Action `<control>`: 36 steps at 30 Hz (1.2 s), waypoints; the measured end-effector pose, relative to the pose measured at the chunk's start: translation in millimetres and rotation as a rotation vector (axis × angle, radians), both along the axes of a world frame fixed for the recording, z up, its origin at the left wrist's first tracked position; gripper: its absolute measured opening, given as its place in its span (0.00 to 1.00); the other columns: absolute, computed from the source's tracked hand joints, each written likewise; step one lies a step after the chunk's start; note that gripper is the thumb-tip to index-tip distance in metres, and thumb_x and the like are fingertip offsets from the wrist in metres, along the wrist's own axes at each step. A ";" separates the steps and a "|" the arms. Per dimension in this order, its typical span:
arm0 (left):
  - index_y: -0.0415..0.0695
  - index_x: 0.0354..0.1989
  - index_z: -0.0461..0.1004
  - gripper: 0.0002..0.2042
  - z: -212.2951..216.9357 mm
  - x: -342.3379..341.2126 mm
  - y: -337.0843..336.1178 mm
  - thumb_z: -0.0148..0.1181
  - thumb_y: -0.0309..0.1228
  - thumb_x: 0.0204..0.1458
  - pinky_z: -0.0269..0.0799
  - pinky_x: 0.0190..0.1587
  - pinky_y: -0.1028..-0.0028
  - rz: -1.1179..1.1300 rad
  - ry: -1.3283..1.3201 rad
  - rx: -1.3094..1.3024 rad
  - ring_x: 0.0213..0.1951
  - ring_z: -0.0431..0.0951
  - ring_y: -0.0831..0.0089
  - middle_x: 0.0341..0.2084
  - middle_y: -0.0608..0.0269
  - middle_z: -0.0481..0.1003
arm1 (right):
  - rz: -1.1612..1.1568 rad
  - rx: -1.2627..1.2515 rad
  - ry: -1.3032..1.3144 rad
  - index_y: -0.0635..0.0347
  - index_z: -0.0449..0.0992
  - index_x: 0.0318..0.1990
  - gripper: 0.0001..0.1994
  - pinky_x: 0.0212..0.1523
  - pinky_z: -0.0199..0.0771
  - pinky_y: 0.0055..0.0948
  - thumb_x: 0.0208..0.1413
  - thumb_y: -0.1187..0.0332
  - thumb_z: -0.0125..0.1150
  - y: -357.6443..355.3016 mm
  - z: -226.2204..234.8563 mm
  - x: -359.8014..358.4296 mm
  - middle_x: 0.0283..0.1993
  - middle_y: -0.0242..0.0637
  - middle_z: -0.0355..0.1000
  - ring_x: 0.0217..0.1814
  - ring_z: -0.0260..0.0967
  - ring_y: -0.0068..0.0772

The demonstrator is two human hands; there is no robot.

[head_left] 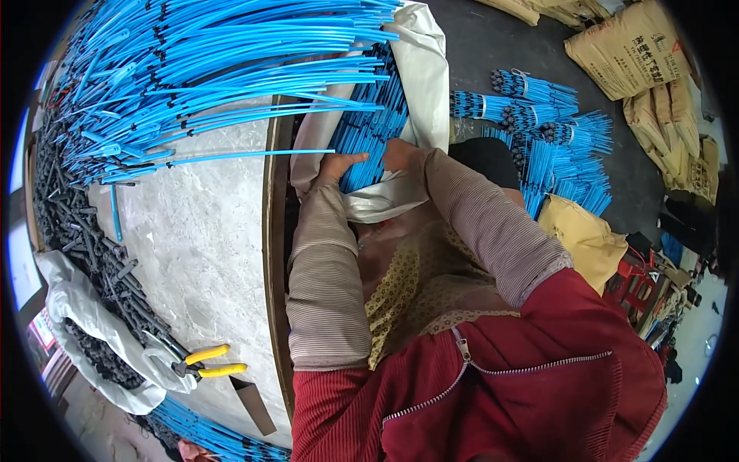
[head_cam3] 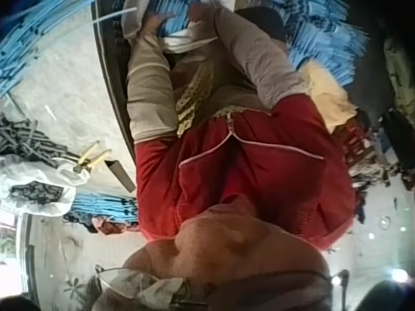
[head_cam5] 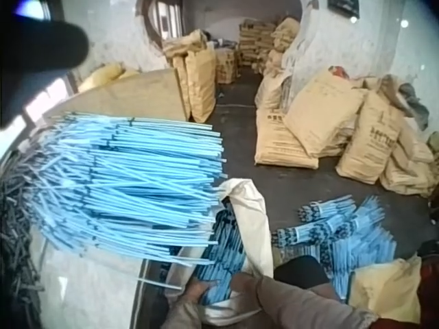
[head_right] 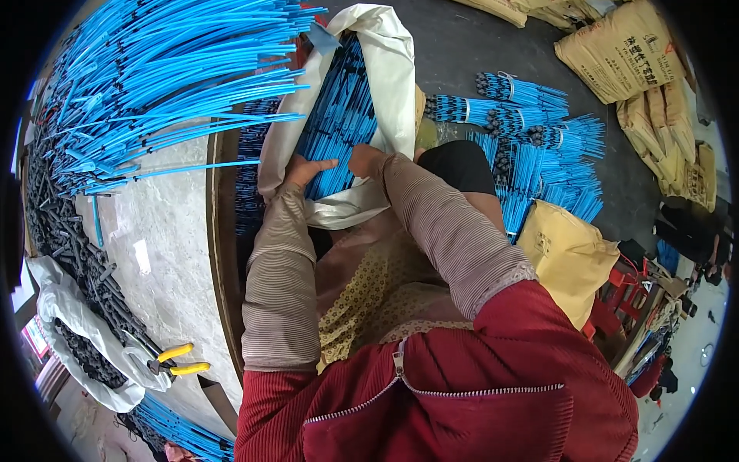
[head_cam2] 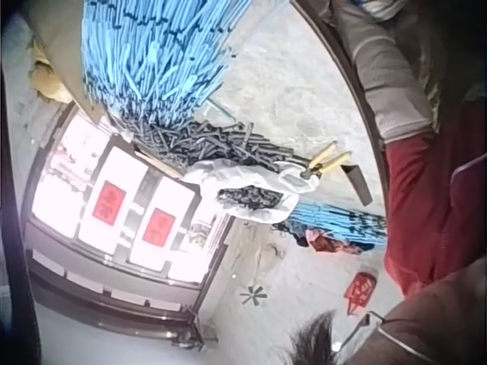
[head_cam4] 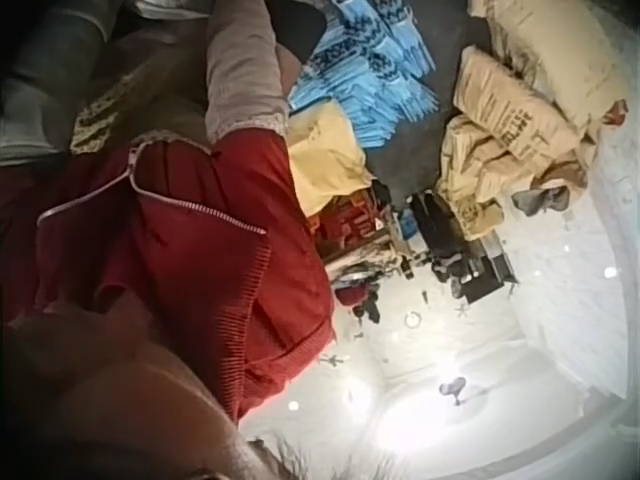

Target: Gathering several blue plastic rods into a bundle, trimming the ends with pliers, and placing the bundles into a white bag.

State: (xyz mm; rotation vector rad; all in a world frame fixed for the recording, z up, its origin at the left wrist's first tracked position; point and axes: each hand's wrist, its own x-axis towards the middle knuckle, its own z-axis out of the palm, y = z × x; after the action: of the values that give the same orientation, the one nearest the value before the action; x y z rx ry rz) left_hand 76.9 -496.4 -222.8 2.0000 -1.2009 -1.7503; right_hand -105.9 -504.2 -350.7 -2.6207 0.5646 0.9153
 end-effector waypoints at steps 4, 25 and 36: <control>0.31 0.68 0.53 0.60 8.9 -15.3 -11.1 0.85 0.42 0.25 0.56 0.69 0.67 0.053 0.205 0.067 0.66 0.63 0.55 0.63 0.40 0.63 | -0.039 0.111 -0.106 0.56 0.82 0.33 0.08 0.27 0.69 0.45 0.53 0.66 0.58 -11.9 2.1 -25.8 0.41 0.37 0.80 0.34 0.75 0.45; 0.31 0.58 0.65 0.46 -123.3 33.4 18.5 0.79 0.23 0.20 0.73 0.54 0.66 -0.242 -0.287 -0.447 0.47 0.79 0.54 0.48 0.45 0.76 | -1.960 1.329 -0.904 0.71 0.69 0.53 0.21 0.55 0.76 0.42 0.63 0.59 0.56 30.2 60.5 -9.7 0.58 0.54 0.72 0.55 0.75 0.42; 0.28 0.33 0.76 0.23 -101.5 15.8 18.2 0.72 0.24 0.22 0.76 0.43 0.64 -0.165 -0.483 -0.432 0.37 0.81 0.52 0.31 0.42 0.79 | -1.681 1.695 -1.160 0.75 0.60 0.62 0.27 0.65 0.68 0.41 0.68 0.58 0.51 36.4 44.0 -40.4 0.65 0.57 0.65 0.66 0.67 0.50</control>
State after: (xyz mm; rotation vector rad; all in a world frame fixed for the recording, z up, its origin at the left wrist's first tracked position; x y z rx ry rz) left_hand 92.7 -478.2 -324.4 2.1457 -1.7530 -0.9547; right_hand -146.4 -467.9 -306.8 -0.2907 0.7211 -0.5891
